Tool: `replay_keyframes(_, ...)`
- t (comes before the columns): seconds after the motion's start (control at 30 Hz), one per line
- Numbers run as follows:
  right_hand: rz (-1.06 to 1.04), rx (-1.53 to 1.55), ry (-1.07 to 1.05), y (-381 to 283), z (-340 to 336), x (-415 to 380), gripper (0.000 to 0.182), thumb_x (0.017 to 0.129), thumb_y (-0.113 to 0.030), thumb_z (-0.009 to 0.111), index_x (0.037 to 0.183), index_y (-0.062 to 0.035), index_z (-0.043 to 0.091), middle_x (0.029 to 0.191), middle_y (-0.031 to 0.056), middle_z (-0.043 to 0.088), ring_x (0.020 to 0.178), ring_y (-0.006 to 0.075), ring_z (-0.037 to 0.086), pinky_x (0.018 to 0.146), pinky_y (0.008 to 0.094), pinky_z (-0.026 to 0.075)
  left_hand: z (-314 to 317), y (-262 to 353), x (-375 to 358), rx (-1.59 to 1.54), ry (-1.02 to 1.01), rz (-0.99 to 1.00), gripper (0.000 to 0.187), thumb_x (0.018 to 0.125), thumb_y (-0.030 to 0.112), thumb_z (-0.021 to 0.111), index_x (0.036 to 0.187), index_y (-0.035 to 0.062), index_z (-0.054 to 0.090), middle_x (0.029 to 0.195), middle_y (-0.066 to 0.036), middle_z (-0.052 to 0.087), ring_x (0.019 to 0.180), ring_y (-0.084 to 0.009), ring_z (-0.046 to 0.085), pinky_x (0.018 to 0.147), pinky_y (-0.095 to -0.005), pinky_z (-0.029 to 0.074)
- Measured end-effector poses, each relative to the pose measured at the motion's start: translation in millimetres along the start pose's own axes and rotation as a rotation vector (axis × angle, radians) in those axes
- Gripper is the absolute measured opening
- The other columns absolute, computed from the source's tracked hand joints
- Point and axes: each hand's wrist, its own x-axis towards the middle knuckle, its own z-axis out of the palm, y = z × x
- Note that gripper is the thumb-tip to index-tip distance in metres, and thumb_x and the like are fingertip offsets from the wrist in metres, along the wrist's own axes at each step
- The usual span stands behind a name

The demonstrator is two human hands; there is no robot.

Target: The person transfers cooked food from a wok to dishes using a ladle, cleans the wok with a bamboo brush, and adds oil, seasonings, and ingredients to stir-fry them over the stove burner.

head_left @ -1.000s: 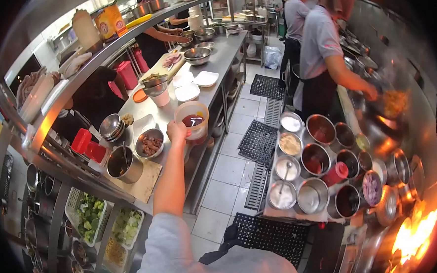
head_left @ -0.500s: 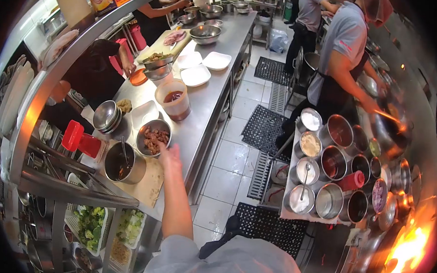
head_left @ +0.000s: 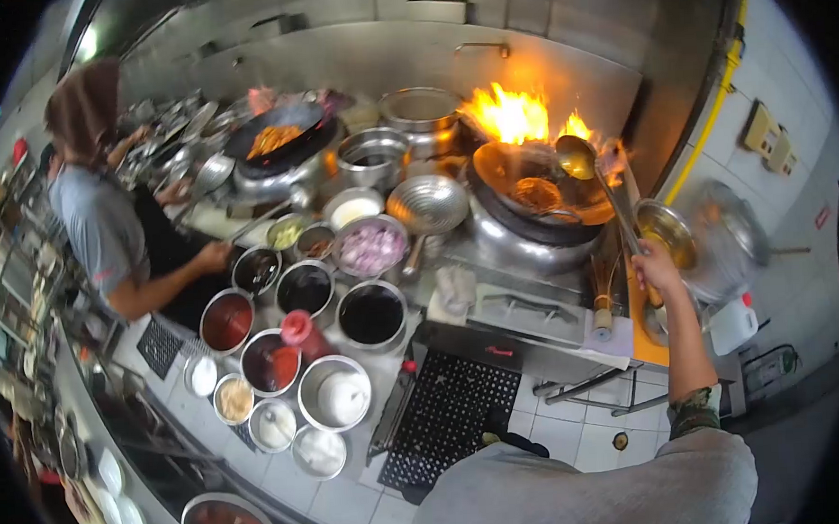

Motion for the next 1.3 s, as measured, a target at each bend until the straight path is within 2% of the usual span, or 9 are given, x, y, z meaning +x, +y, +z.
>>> replay_keyframes(0.13, -0.024, -0.121, -0.076, 7, -40, -3, 0.053, 0.083, -0.002, 0.053, 0.134, -0.0036, 0.04, 0.072, 0.0038, 0.054, 0.05, 0.0114, 0.049, 0.041, 0.0262, 0.041, 192, 26, -78, -0.04, -0.465, -0.076, 0.028, 0.085, 0.003, 0.059, 0.113, 0.0012, 0.055, 0.094, -0.007, 0.063, 0.068, -0.0121, 0.059, 0.059, -0.022, 0.051)
replay_keyframes(0.33, -0.212, -0.177, -0.113, 49, -105, 3, 0.055, 0.083, 0.007, 0.052, 0.135, -0.006, 0.043, 0.075, 0.0012, 0.052, 0.046, 0.0065, 0.044, 0.039, 0.0234, 0.036, 480, 9, -175, 0.048, -1.178, 0.037, 0.012, 0.085, 0.008, 0.064, 0.095, 0.0007, 0.062, 0.091, -0.008, 0.065, 0.073, -0.0128, 0.062, 0.062, -0.0253, 0.053)
replay_keyframes(0.43, -0.242, -0.204, -0.116, 58, -128, 0, 0.057, 0.082, 0.009, 0.052, 0.136, -0.0063, 0.044, 0.083, 0.0019, 0.056, 0.052, 0.0057, 0.046, 0.045, 0.0215, 0.038, 592, -3, -227, 0.284, -1.206, 0.478, 0.021, 0.084, 0.011, 0.064, 0.069, 0.0, 0.055, 0.069, -0.011, 0.063, 0.059, -0.0161, 0.062, 0.055, -0.0318, 0.051)
replay_keyframes(0.57, -0.189, -0.26, -0.068, 47, -140, -8, 0.056, 0.077, 0.003, 0.061, 0.131, -0.0103, 0.052, 0.1, 0.011, 0.062, 0.074, 0.015, 0.055, 0.067, 0.0289, 0.046, 682, -15, -300, 0.614, -1.019, 1.077, 0.021, 0.079, 0.012, 0.061, 0.067, -0.0035, 0.055, 0.072, -0.019, 0.065, 0.075, -0.0348, 0.066, 0.068, -0.0431, 0.05)
replay_keyframes(0.73, -0.17, -0.464, -0.073, 24, -133, 2, 0.057, 0.079, -0.006, 0.061, 0.133, -0.0199, 0.05, 0.076, 0.0157, 0.057, 0.068, 0.0244, 0.057, 0.068, 0.033, 0.046, 755, -58, -342, 0.442, -0.936, 1.496, 0.015, 0.083, 0.006, 0.05, 0.095, -0.0016, 0.057, 0.117, -0.023, 0.058, 0.086, -0.0397, 0.063, 0.078, -0.0471, 0.052)
replay_keyframes(0.87, -0.084, -0.506, -0.119, 16, -117, 18, 0.056, 0.08, -0.006, 0.058, 0.133, -0.0177, 0.049, 0.09, 0.0191, 0.063, 0.079, 0.0335, 0.061, 0.074, 0.0384, 0.048, 765, -56, -361, 0.613, -1.019, 1.525, 0.013, 0.084, 0.005, 0.046, 0.089, -0.0001, 0.056, 0.114, -0.023, 0.06, 0.088, -0.0377, 0.063, 0.076, -0.0455, 0.052)
replay_keyframes(1.03, -0.171, -0.431, -0.204, 17, -99, 38, 0.055, 0.079, -0.005, 0.056, 0.133, -0.0138, 0.048, 0.108, 0.0202, 0.062, 0.092, 0.0361, 0.061, 0.081, 0.0396, 0.048, 767, -60, -338, 0.57, -0.816, 1.383, 0.018, 0.085, 0.014, 0.057, 0.081, -0.0033, 0.059, 0.084, -0.021, 0.066, 0.074, -0.0357, 0.065, 0.063, -0.0459, 0.05)
replay_keyframes(1.13, -0.304, -0.474, -0.244, 41, -73, 76, 0.055, 0.078, -0.004, 0.055, 0.132, -0.0088, 0.049, 0.111, 0.0201, 0.062, 0.089, 0.0341, 0.062, 0.078, 0.0373, 0.048, 745, -48, -313, 0.334, -1.021, 0.319, 0.005, 0.079, 0.001, 0.063, 0.081, -0.003, 0.06, 0.075, -0.011, 0.063, 0.072, -0.0174, 0.063, 0.054, -0.0302, 0.051)
replay_keyframes(1.3, -0.335, -0.45, -0.196, 19, -38, 70, 0.054, 0.079, -0.004, 0.052, 0.133, -0.0071, 0.047, 0.112, 0.0231, 0.06, 0.097, 0.0388, 0.06, 0.083, 0.0409, 0.048, 630, 14, -224, -0.142, -1.013, -0.16, 0.015, 0.085, 0.003, 0.062, 0.096, -0.0025, 0.054, 0.09, -0.013, 0.062, 0.072, -0.0232, 0.065, 0.062, -0.0276, 0.058)
